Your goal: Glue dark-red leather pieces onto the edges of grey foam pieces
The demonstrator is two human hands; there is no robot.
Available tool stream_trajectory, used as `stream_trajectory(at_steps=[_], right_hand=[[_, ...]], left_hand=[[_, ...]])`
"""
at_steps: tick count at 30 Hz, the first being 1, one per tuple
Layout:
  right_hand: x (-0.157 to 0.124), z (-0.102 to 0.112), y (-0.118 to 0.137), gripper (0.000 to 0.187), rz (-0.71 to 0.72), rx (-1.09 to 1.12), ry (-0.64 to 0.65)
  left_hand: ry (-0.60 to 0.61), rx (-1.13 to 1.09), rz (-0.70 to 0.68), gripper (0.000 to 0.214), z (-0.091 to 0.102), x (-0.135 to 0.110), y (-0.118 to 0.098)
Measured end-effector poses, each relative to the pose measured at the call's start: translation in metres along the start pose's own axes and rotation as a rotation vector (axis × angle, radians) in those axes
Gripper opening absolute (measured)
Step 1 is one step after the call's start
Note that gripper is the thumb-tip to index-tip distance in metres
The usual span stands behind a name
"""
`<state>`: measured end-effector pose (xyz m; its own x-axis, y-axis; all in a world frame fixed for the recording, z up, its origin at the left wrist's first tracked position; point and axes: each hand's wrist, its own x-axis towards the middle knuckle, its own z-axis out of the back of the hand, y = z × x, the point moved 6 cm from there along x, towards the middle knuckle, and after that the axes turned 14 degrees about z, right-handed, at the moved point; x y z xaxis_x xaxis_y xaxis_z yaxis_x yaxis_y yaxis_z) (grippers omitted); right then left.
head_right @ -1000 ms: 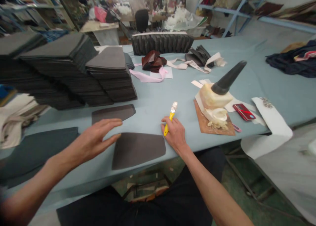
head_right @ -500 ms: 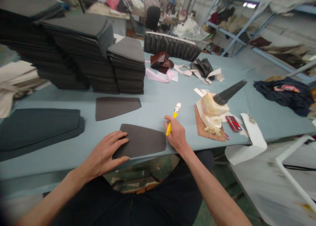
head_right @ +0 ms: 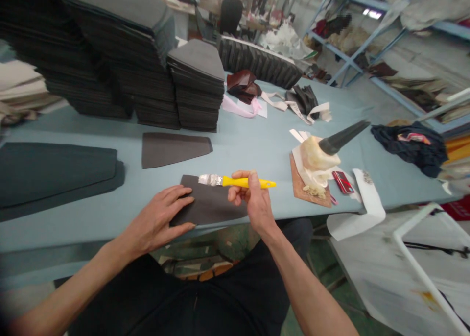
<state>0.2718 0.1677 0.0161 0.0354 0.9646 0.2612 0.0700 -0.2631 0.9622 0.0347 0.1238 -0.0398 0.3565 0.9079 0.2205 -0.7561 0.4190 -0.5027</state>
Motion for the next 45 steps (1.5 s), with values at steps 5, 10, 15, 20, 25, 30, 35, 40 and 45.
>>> stream_trajectory(at_steps=[5, 10, 15, 20, 25, 30, 35, 40, 45], right_hand=[[0.001, 0.0, -0.015, 0.055, -0.037, 0.003, -0.033], [0.003, -0.004, -0.019, 0.053, 0.014, -0.116, -0.026], [0.013, -0.022, -0.008, 0.045, 0.182, -0.201, 0.03], [0.032, -0.041, 0.002, 0.037, 0.298, -0.203, 0.158], [0.043, -0.053, 0.003, 0.028, 0.345, -0.21, 0.326], [0.048, -0.065, 0.0, 0.027, 0.373, -0.259, 0.449], [0.051, -0.075, -0.002, 0.028, 0.412, -0.315, 0.566], [0.055, -0.073, -0.002, 0.033, 0.417, -0.374, 0.623], [0.058, -0.059, -0.001, 0.041, 0.325, -0.49, 0.619]], left_hand=[[-0.016, 0.033, -0.03, 0.054, 0.003, 0.0, -0.006], [-0.028, 0.071, -0.043, 0.052, 0.004, -0.003, -0.01], [-0.033, 0.092, -0.052, 0.05, 0.005, -0.003, -0.013], [-0.022, 0.098, -0.04, 0.048, 0.007, -0.001, -0.014], [-0.023, 0.108, -0.021, 0.048, 0.008, 0.0, -0.015], [-0.01, 0.102, 0.001, 0.047, 0.009, 0.003, -0.017], [0.012, 0.096, 0.013, 0.048, 0.009, 0.005, -0.017], [0.03, 0.102, 0.025, 0.048, 0.008, 0.005, -0.017], [0.028, 0.111, 0.003, 0.049, 0.007, 0.006, -0.016]])
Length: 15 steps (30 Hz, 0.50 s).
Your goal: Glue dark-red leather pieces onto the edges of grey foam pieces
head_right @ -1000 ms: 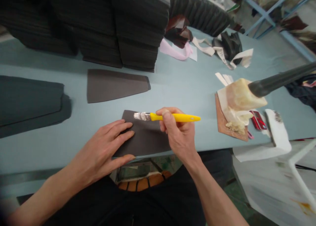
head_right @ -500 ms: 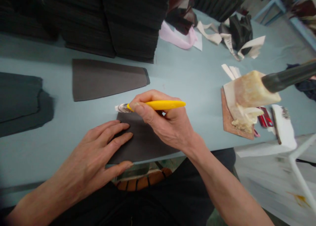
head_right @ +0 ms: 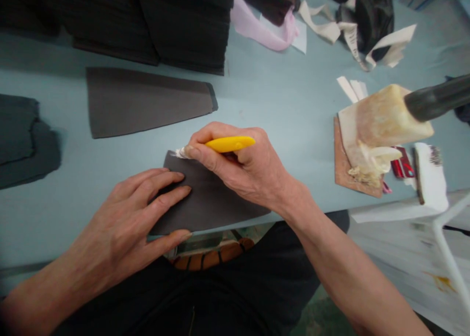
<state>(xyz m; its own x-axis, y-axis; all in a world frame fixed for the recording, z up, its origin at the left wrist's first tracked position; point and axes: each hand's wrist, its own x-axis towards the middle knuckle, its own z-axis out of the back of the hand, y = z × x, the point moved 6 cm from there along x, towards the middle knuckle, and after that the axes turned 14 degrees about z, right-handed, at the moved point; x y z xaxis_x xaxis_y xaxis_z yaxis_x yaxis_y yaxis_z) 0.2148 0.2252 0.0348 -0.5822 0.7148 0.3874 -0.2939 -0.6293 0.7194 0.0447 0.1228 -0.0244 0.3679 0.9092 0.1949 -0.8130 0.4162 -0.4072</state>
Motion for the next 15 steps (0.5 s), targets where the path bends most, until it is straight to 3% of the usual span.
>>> stream_trajectory(at_steps=[15], right_hand=[[-0.032, 0.036, -0.005, 0.044, -0.096, 0.013, -0.017]], left_hand=[[0.016, 0.023, -0.001, 0.054, -0.001, 0.0, 0.009]])
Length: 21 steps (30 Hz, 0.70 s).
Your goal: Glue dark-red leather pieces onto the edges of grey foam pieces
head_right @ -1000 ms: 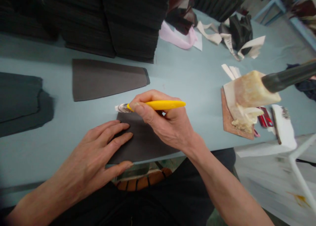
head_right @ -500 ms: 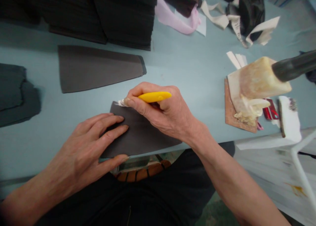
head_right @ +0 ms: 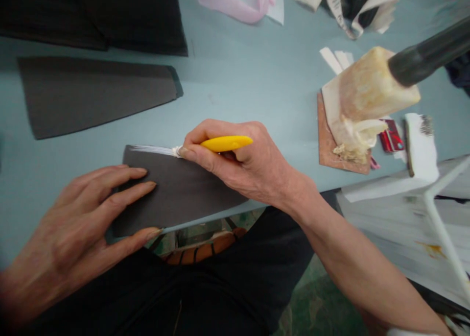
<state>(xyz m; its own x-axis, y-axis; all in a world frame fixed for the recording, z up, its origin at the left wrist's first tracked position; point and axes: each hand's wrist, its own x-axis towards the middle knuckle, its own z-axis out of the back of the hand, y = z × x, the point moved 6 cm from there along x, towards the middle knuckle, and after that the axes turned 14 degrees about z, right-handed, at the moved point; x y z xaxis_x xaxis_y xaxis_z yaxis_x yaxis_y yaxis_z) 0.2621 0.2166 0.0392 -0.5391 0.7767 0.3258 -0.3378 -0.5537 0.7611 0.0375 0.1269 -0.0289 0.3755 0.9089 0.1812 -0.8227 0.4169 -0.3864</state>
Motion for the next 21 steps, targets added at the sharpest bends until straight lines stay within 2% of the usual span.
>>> stream_trajectory(at_steps=[14, 21], right_hand=[[-0.033, 0.039, -0.014, 0.043, -0.064, -0.044, -0.039], [-0.052, 0.054, -0.016, 0.034, -0.019, -0.112, -0.01]], left_hand=[[0.036, -0.008, 0.051, 0.07, 0.002, -0.002, 0.006], [0.049, -0.022, 0.067, 0.079, 0.002, -0.001, 0.008]])
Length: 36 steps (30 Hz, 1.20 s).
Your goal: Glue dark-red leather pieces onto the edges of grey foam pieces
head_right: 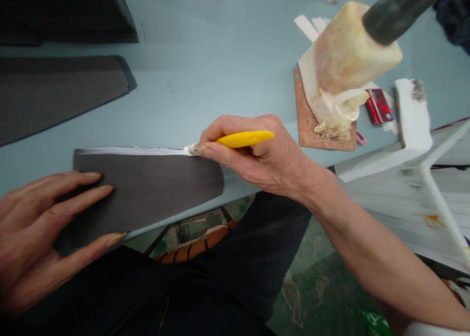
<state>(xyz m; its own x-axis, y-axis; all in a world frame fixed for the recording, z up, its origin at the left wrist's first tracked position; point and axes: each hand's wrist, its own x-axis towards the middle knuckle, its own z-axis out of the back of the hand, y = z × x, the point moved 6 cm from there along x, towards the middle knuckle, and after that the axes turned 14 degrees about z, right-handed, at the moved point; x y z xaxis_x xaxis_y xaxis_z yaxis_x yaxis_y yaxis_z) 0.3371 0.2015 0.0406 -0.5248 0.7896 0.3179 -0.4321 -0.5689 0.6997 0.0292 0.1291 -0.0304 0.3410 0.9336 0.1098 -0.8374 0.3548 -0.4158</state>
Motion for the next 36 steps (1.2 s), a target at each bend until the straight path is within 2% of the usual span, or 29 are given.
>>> stream_trajectory(at_steps=[5, 10, 15, 20, 23, 26, 29, 33, 36], right_hand=[[-0.011, 0.009, 0.001, 0.027, 0.084, -0.072, 0.028], [-0.016, 0.014, 0.002, 0.024, 0.062, -0.117, 0.062], [-0.022, 0.022, 0.004, 0.021, -0.038, -0.098, -0.001], [-0.028, 0.032, 0.019, 0.024, -0.01, -0.212, -0.068], [-0.032, 0.031, 0.036, 0.027, 0.0, -0.25, -0.133], [-0.034, 0.015, 0.054, 0.021, 0.021, -0.163, -0.177], [-0.033, -0.012, 0.067, 0.014, 0.058, 0.015, -0.194], [-0.025, -0.052, 0.08, 0.013, 0.107, 0.146, -0.123], [-0.012, -0.077, 0.091, 0.017, 0.156, 0.177, -0.057]], left_hand=[[-0.03, 0.013, -0.047, 0.072, 0.001, 0.0, -0.002], [-0.037, 0.005, -0.058, 0.063, -0.003, 0.001, -0.002], [-0.042, 0.029, -0.071, 0.052, -0.002, 0.004, -0.006], [-0.091, 0.018, -0.118, 0.055, -0.002, 0.005, -0.009], [-0.104, -0.034, -0.103, 0.056, -0.003, 0.005, -0.007], [-0.051, -0.117, -0.074, 0.049, 0.001, 0.009, -0.003], [0.022, -0.218, -0.066, 0.047, 0.01, 0.018, 0.005], [0.076, -0.298, -0.076, 0.049, 0.013, 0.027, 0.019], [0.049, -0.33, -0.129, 0.043, 0.009, 0.029, 0.023]])
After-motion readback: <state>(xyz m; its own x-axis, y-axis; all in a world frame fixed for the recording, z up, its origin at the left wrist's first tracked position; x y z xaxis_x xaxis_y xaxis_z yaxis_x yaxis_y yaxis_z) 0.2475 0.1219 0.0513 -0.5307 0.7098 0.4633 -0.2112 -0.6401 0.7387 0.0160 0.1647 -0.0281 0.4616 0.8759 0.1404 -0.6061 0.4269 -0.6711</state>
